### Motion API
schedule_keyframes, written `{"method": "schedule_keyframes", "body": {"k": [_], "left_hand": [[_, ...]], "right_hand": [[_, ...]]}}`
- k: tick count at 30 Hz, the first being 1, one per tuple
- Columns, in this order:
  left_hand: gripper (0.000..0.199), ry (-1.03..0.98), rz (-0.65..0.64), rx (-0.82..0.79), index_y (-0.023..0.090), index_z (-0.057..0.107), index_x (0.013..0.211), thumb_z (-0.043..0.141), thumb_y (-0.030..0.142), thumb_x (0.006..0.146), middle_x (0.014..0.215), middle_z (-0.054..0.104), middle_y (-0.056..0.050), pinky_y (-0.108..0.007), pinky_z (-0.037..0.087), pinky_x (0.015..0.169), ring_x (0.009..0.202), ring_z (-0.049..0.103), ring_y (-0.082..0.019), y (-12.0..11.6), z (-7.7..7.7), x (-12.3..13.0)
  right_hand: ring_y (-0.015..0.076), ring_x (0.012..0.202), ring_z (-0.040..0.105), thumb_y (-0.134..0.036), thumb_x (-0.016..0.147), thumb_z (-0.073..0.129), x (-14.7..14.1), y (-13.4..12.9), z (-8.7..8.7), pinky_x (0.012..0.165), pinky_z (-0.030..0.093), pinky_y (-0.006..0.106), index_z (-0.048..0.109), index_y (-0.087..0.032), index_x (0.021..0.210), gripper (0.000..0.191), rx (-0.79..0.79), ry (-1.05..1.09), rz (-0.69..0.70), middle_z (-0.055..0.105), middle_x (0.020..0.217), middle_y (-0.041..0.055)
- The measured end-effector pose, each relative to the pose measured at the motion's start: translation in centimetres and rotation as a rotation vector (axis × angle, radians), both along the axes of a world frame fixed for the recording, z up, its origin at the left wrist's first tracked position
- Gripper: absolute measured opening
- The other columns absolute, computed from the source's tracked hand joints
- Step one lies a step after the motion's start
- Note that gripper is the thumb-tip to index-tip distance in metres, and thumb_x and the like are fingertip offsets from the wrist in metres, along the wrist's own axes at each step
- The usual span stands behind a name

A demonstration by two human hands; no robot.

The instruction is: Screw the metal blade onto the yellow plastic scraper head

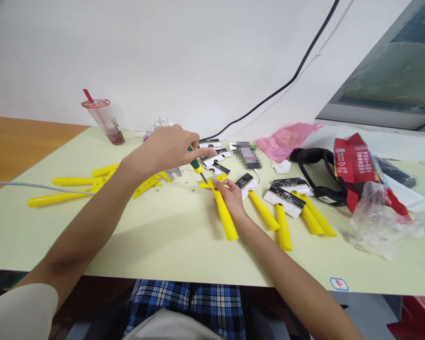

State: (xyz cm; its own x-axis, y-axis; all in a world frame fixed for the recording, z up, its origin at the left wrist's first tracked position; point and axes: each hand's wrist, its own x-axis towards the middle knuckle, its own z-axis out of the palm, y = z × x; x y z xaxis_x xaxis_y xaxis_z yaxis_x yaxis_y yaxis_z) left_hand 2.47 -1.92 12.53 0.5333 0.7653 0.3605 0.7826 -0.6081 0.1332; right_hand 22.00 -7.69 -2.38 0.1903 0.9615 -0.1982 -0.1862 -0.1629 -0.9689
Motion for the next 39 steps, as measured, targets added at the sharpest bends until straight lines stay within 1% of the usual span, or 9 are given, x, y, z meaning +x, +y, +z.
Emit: {"method": "schedule_keyframes", "body": {"k": [2,5,10,16,22,26,30,35,39], "left_hand": [[0.059,-0.002,-0.026,-0.02,0.019,0.071,0.084,0.046,0.07,0.102,0.071,0.061,-0.008,-0.035,0.04,0.074,0.077,0.062,-0.026,-0.2,0.2,0.0],[0.042,-0.047,-0.19,-0.064,0.02,0.07,0.098,0.047,0.054,0.105,0.089,0.07,-0.008,-0.034,0.042,0.074,0.079,0.061,-0.021,-0.4,0.5,-0.1],[0.029,-0.134,-0.382,-0.157,0.021,0.067,0.122,0.056,0.035,0.099,0.115,0.072,-0.009,-0.034,0.046,0.08,0.087,0.064,-0.019,-0.6,0.7,-0.4],[0.03,-0.142,-0.471,-0.187,0.021,0.069,0.116,0.052,0.017,0.093,0.119,0.071,-0.009,-0.037,0.048,0.089,0.103,0.065,-0.022,-1.1,1.2,-0.4],[0.031,-0.187,-0.581,-0.247,0.023,0.065,0.125,0.049,0.024,0.098,0.132,0.069,-0.01,-0.037,0.049,0.096,0.114,0.064,-0.023,-1.3,0.5,0.2],[0.036,-0.256,-0.494,-0.266,0.024,0.06,0.134,0.04,0.034,0.107,0.122,0.073,-0.011,-0.038,0.05,0.09,0.1,0.067,-0.022,-1.5,0.2,0.8],[0.04,-0.282,-0.372,-0.248,0.024,0.054,0.14,0.045,0.04,0.105,0.121,0.073,-0.011,-0.035,0.05,0.082,0.089,0.066,-0.019,-1.2,0.2,0.4],[0.034,-0.279,-0.217,-0.152,0.022,0.066,0.113,0.06,0.051,0.098,0.099,0.073,-0.009,-0.036,0.048,0.078,0.088,0.064,-0.023,-0.5,0.6,-0.3],[0.029,-0.247,-0.27,-0.154,0.021,0.073,0.103,0.061,0.046,0.097,0.092,0.073,-0.008,-0.037,0.049,0.079,0.085,0.065,-0.023,-0.7,1.2,-0.7]], "right_hand": [[0.0119,0.042,0.057,-0.064,0.057,0.096,0.0,0.0,0.0,0.037,0.044,0.021,0.054,-0.024,0.076,0.061,-0.002,-0.001,0.0,0.064,0.058,-0.0046],[0.0124,0.042,0.057,-0.063,0.058,0.096,0.1,-0.1,-0.1,0.038,0.045,0.021,0.054,-0.024,0.078,0.061,0.004,0.007,0.005,0.061,0.055,-0.0057],[0.0118,0.044,0.056,-0.062,0.058,0.096,0.1,-0.1,-0.1,0.041,0.048,0.023,0.054,-0.024,0.076,0.059,0.028,0.011,0.013,0.063,0.058,-0.0048],[0.0122,0.044,0.057,-0.064,0.059,0.096,0.3,0.1,-0.2,0.04,0.047,0.024,0.054,-0.024,0.074,0.059,0.02,0.007,0.009,0.068,0.064,-0.0035],[0.0144,0.043,0.057,-0.065,0.056,0.097,0.2,0.2,-0.4,0.039,0.045,0.025,0.055,-0.025,0.078,0.061,0.002,-0.004,0.005,0.063,0.056,-0.0056],[0.0147,0.044,0.057,-0.064,0.056,0.096,0.1,0.1,-0.2,0.041,0.046,0.026,0.054,-0.026,0.077,0.061,0.001,-0.009,0.003,0.062,0.055,-0.006],[0.0146,0.044,0.057,-0.064,0.06,0.094,0.1,0.0,-0.1,0.041,0.047,0.026,0.053,-0.026,0.075,0.059,0.013,-0.018,0.011,0.064,0.057,-0.0049],[0.012,0.043,0.056,-0.065,0.059,0.094,0.2,0.0,0.1,0.041,0.047,0.024,0.053,-0.024,0.072,0.059,0.01,-0.025,0.008,0.068,0.062,-0.0027],[0.0128,0.043,0.057,-0.064,0.058,0.096,0.2,0.0,0.0,0.039,0.045,0.023,0.056,-0.024,0.076,0.059,0.012,-0.008,0.001,0.062,0.055,-0.0055]]}}
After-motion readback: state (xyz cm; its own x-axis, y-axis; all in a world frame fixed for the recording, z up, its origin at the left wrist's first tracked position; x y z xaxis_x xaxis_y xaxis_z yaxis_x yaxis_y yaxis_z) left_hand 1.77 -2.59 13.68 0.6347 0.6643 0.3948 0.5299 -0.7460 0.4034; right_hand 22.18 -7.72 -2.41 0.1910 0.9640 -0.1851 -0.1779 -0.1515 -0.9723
